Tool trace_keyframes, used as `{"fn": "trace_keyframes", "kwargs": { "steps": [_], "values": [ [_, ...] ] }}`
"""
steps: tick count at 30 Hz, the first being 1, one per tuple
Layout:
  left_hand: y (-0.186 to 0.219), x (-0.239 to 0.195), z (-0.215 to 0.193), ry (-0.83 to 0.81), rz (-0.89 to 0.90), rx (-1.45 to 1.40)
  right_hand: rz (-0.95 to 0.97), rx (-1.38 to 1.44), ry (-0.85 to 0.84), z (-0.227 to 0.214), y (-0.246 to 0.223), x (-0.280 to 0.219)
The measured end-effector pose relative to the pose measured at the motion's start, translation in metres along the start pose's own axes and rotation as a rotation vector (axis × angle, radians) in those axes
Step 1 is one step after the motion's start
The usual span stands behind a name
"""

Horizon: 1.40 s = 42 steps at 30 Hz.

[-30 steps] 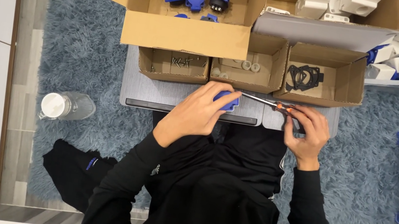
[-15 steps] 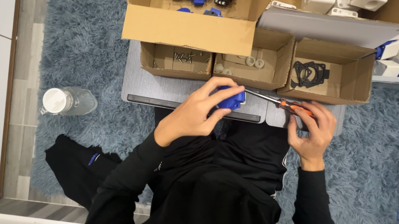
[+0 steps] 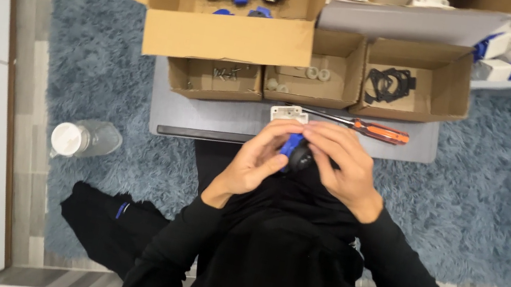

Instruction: The person sits on a rug and assembles a white electrical socket with a blue cover using a screwdriver. They then pick up a blue electrical plug and use the screwdriver to adjust its internal components before placing it back in a box.

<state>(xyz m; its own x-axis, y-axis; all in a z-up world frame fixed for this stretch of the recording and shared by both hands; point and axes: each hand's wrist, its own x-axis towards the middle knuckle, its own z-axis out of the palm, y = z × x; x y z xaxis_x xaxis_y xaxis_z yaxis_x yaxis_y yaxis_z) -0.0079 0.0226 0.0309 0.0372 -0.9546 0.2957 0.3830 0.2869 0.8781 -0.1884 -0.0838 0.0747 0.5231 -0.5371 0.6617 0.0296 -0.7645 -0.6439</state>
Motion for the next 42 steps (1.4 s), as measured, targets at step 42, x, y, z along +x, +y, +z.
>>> {"fn": "trace_keyframes", "kwargs": {
  "steps": [42],
  "values": [
    [0.030, -0.022, 0.003, 0.144, -0.070, 0.061, -0.113, 0.047, -0.062, -0.015, -0.023, 0.012]
  ]
}}
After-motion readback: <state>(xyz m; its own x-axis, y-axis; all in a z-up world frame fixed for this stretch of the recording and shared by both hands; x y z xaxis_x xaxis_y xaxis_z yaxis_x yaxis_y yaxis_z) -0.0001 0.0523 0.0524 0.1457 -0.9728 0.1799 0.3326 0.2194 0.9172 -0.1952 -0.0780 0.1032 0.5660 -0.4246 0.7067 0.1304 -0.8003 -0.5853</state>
